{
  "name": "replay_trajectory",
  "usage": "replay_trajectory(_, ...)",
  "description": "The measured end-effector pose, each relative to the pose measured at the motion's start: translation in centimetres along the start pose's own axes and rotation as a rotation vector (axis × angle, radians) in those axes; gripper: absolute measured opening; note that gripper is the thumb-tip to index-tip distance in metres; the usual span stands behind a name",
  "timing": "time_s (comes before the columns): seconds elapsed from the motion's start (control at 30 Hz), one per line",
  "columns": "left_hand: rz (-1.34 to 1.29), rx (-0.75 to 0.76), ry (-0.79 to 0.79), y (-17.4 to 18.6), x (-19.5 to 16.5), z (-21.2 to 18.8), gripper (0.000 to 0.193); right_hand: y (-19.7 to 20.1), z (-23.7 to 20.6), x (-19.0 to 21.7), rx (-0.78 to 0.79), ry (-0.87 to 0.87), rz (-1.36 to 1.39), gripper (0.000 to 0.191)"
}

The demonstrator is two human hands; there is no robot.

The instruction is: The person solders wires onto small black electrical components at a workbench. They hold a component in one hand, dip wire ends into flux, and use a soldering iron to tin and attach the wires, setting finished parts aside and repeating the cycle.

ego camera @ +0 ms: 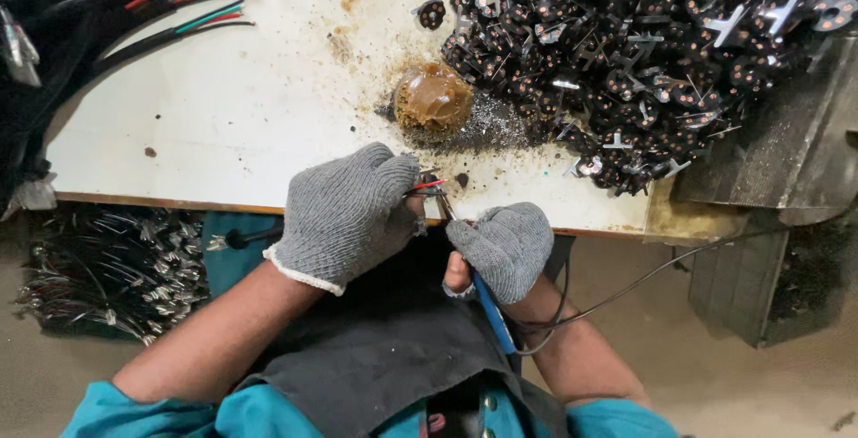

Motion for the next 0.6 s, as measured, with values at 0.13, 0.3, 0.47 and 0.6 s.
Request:
replay_trajectory(0.13,0.027,0.003,0.011,-0.2,0.1,0.0,0.018,-0.5,-0.6,-0.1,0.03,-0.015,-0.06,0.03)
replay_trajectory(0.3,0.012,-0.026,0.0,0.0,-0.1,-0.1,0.017,-1.2,-1.9,-0.7,0.056,-0.093,-0.048,0.029)
replay_trajectory(0.47,0.017,-0.009,0.018,-0.1,0.0,0.0,0.016,0.5,-2.2,-0.2,-0.247,-0.09,0.05,0.024)
replay_trajectory(0.6,0.011,-0.021,0.017,0.0,0.0,-0.1,0.016,0.5,-1.8,-0.1,-0.215,-0.095,0.053,0.024)
Point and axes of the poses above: each hand's wrist, its own z-axis towards the middle knuckle, its own y-axis out of the back of the hand, x = y × z, the point moved 7 cm from there along z, towards the middle knuckle, and after that the axes turned 14 degrees about y, right-handed, at the moved point
